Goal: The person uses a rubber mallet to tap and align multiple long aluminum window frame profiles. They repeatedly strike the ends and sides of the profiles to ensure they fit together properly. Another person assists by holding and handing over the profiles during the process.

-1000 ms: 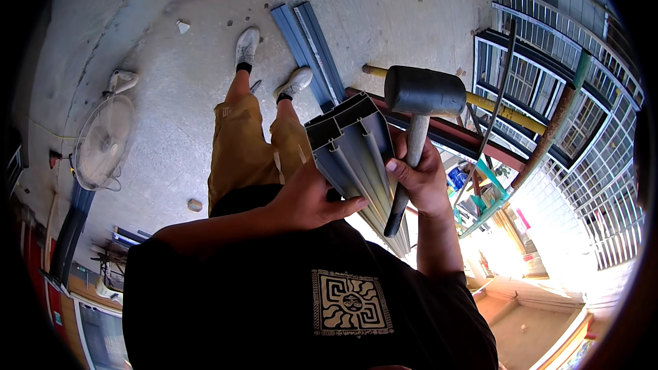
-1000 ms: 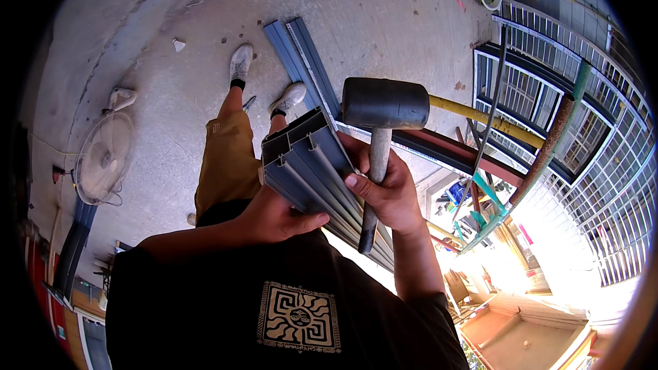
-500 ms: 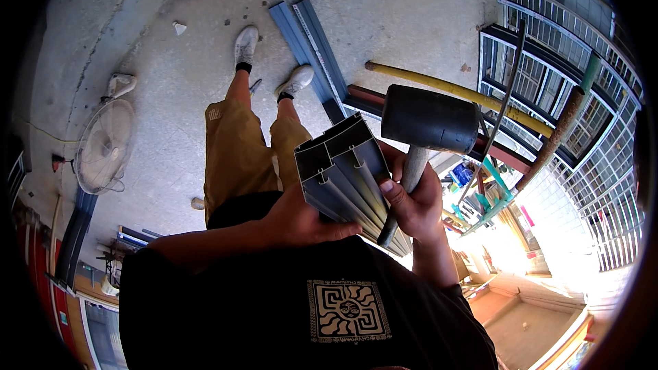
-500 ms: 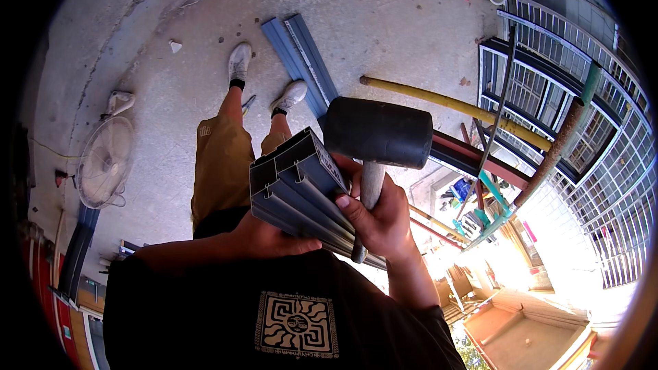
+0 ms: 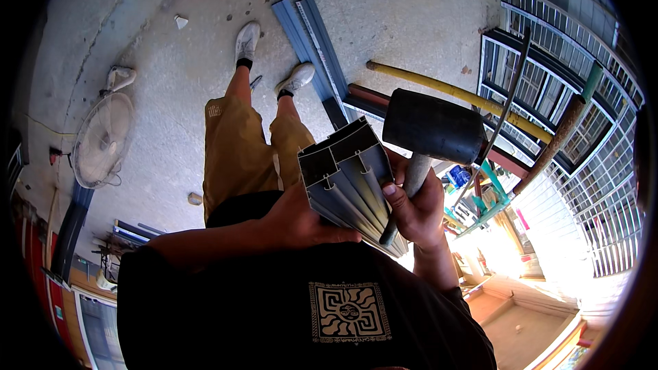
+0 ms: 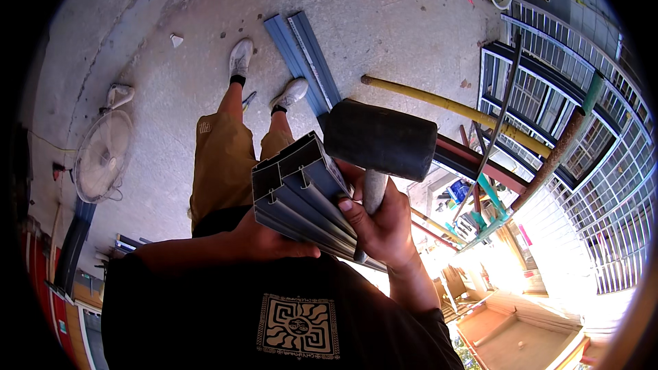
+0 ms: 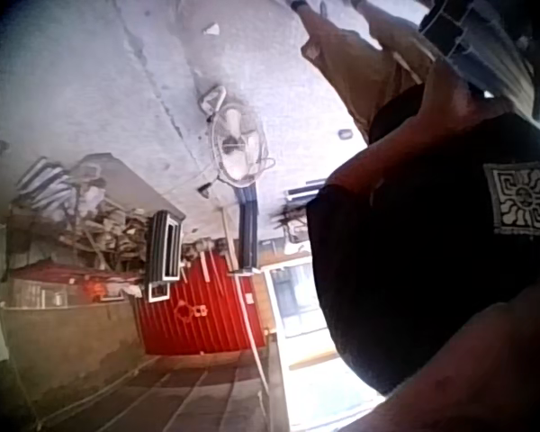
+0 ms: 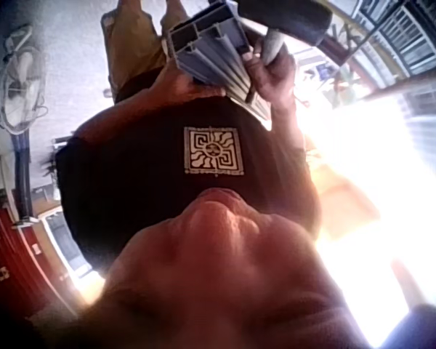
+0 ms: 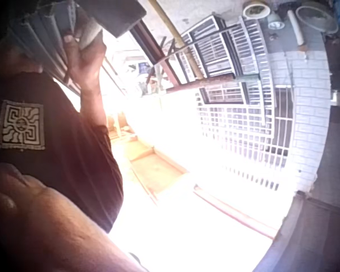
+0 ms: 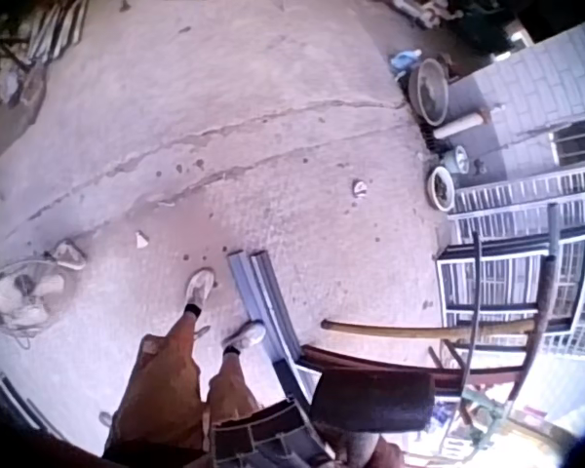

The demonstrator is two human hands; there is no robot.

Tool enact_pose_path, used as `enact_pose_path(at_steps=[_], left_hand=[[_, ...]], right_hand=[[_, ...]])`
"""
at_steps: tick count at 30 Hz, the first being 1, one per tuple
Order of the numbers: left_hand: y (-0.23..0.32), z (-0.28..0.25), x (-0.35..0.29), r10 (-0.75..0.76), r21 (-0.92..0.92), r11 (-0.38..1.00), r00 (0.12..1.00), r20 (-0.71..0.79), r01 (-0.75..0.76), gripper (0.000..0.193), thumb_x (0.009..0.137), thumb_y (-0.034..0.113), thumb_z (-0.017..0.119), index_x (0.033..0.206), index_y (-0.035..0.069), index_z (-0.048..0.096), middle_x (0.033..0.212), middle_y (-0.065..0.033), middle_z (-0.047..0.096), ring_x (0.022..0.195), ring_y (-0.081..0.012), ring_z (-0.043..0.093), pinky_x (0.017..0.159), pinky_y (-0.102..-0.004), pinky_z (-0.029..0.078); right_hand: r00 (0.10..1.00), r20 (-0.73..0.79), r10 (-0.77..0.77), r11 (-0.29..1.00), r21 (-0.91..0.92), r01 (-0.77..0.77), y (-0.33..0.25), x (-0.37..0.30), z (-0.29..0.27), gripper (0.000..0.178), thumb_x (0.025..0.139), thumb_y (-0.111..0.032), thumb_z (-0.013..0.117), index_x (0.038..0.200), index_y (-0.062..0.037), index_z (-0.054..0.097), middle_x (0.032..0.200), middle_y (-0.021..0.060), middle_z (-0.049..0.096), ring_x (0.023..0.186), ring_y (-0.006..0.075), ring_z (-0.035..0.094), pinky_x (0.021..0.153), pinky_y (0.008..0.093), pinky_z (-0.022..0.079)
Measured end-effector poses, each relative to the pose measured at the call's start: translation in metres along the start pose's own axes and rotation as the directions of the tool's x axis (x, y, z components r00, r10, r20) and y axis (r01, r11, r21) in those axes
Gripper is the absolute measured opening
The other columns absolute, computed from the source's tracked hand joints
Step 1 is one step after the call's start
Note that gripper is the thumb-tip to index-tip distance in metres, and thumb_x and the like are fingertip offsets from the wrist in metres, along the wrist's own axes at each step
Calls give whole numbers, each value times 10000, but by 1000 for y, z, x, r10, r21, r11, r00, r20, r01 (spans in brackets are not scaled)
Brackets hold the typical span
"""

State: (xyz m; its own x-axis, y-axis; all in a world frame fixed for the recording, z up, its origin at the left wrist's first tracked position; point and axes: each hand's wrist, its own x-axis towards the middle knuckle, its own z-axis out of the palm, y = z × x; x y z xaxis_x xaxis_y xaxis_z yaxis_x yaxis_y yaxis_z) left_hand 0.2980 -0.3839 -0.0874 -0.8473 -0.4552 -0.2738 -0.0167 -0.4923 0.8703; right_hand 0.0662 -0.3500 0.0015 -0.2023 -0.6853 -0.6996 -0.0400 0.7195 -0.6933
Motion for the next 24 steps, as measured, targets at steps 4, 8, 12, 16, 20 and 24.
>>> enact_pose_path(at_steps=[4, 8, 12, 16, 20, 24], left_hand=[[-4, 2, -1, -22, -29, 999, 1000, 11, 23, 709, 840, 475, 923, 1343, 64, 639, 1337, -177, 643, 1220, -375, 664, 1019, -493, 553], [-6, 3, -3, -26, -23, 999, 999, 30, 27, 704, 850, 466, 913, 1348, 61, 625, 1325, -178, 644, 1218, -376, 665, 1021, -493, 550], [-7, 3, -1, -24, -26, 999, 1000, 11, 24, 692, 860, 466, 901, 1349, 63, 624, 1316, -179, 647, 1209, -377, 668, 1023, -490, 547], [-2, 0, -1, -25, -81, 996, 1000, -4, 24, 688, 859, 455, 903, 1345, 56, 623, 1307, -185, 650, 1204, -377, 668, 1021, -490, 544], [-2, -2, 0, 38, 14, 999, 999, -27, -37, 724, 846, 443, 915, 1358, 35, 605, 1316, -191, 646, 1223, -393, 659, 1023, -498, 541], [-3, -2, 3, -60, -136, 988, 995, 78, 70, 788, 836, 445, 921, 1396, 16, 571, 1356, -214, 623, 1242, -416, 650, 1031, -499, 539]], right_hand=[[1000, -7, -26, 995, -94, 25, -3, 0, 1, 248, 973, -9, 752, 1017, -24, 508, 1358, 292, 712, 1203, 233, 690, 1006, 349, 539], [997, -66, 45, 999, -28, -47, -7, 0, 6, 288, 941, 25, 757, 1028, -22, 487, 1362, 317, 699, 1286, 288, 675, 1071, 372, 520], [994, -87, 63, 996, 68, -57, -4, 1, 9, 316, 930, 31, 767, 1042, -23, 477, 1378, 341, 677, 1313, 301, 658, 1105, 380, 500], [994, -83, 71, 997, 46, -67, -6, 1, 9, 350, 910, 50, 792, 1045, -28, 479, 1385, 351, 667, 1330, 312, 647, 1128, 400, 491], [993, -100, 66, 996, 60, -60, -11, 3, 11, 373, 893, 69, 807, 1053, -27, 483, 1374, 354, 669, 1317, 317, 655, 1111, 410, 513], [987, -142, 76, 994, 86, -64, -10, 1, 13, 348, 915, -28, 827, 1095, -57, 530, 1064, 54, 627, 977, 123, 587, 929, 291, 489]])
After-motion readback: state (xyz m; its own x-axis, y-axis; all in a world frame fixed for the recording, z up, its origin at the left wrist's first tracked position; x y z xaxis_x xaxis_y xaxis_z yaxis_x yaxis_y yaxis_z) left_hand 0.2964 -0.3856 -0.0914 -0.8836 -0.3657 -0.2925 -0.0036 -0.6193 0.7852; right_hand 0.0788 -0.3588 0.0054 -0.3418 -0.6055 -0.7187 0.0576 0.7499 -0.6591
